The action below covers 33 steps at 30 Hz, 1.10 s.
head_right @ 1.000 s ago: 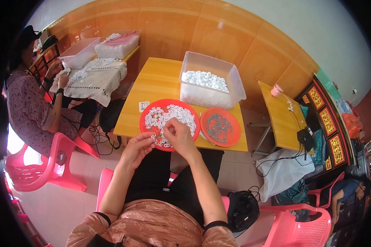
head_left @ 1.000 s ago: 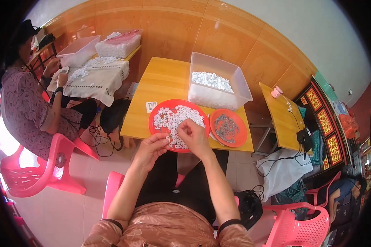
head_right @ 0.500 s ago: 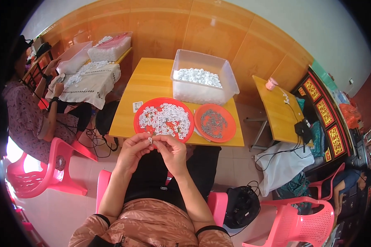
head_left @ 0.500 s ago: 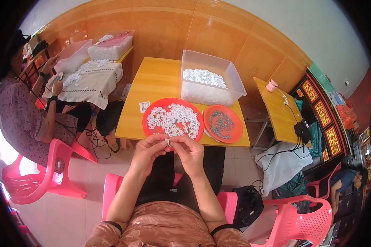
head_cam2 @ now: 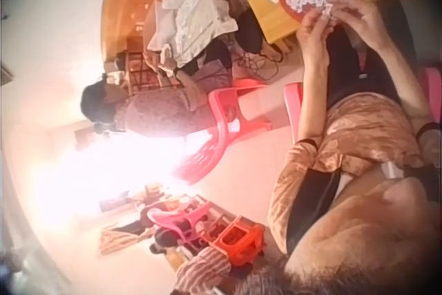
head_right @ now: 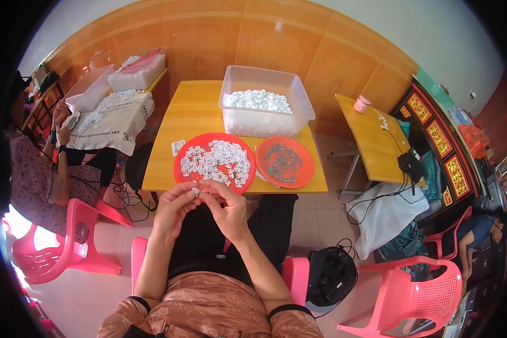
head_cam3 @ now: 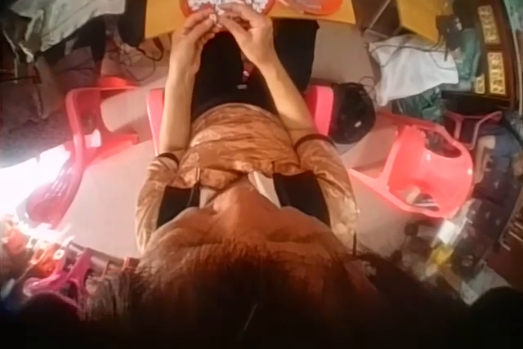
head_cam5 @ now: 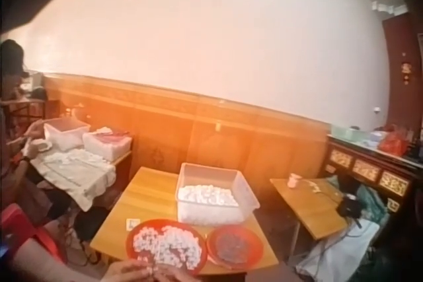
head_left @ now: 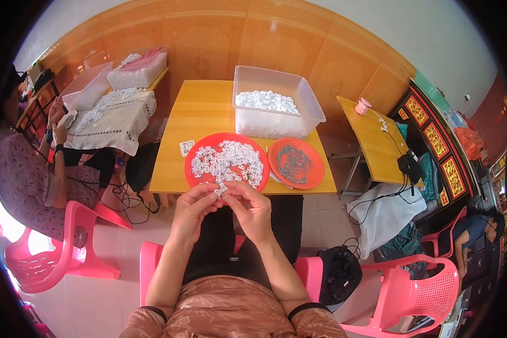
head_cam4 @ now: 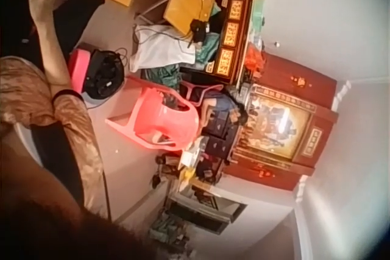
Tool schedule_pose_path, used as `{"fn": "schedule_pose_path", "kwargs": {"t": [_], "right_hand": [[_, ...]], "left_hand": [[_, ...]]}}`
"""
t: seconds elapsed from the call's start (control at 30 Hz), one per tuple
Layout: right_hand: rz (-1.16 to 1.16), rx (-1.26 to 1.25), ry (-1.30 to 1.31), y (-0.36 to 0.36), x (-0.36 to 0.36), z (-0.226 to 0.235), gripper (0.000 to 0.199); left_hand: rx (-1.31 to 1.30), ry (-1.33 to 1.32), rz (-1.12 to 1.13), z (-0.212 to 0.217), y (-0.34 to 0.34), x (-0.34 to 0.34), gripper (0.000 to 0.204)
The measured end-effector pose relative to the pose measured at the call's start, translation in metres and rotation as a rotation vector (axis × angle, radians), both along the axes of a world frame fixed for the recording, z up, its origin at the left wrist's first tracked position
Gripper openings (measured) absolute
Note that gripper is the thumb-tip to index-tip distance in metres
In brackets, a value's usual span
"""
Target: Sorting small white circular components from a red plate into a plastic container by hand.
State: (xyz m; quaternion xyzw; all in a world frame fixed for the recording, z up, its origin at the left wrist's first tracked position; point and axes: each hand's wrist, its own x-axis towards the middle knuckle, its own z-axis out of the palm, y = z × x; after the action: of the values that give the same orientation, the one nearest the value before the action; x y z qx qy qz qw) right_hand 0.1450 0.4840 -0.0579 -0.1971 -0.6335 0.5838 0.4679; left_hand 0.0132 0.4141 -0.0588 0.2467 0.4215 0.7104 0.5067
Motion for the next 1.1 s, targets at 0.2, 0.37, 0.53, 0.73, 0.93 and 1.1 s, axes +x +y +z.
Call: {"fn": "schedule_pose_path", "kwargs": {"t": [0.2,0.37,0.53,0.73,0.93,1.1], "right_hand": [[-0.039,0.093,-0.058,0.0003,0.0012,-0.0004,0.026],[-0.057,0.113,-0.071,0.0001,0.0016,-0.0004,0.028],[-0.074,0.149,-0.092,-0.0011,0.0015,0.0016,0.027],[-0.118,0.244,-0.139,-0.0015,0.0024,0.0041,0.028],[-0.135,0.315,-0.149,-0.0023,0.0029,0.0069,0.028],[-0.135,0.321,-0.124,-0.0031,0.0014,0.0054,0.028]], "left_hand": [[-0.002,0.024,0.014,-0.0002,0.0001,0.0008,0.019],[0.001,0.079,0.032,-0.0020,0.0008,0.0012,0.019],[0.007,0.149,0.067,-0.0041,0.0005,0.0018,0.019],[0.055,0.262,0.109,-0.0011,-0.0007,0.0047,0.019],[0.059,0.270,0.104,0.0015,-0.0013,0.0061,0.017],[0.069,0.304,0.089,0.0004,-0.0019,0.0062,0.016]]}}
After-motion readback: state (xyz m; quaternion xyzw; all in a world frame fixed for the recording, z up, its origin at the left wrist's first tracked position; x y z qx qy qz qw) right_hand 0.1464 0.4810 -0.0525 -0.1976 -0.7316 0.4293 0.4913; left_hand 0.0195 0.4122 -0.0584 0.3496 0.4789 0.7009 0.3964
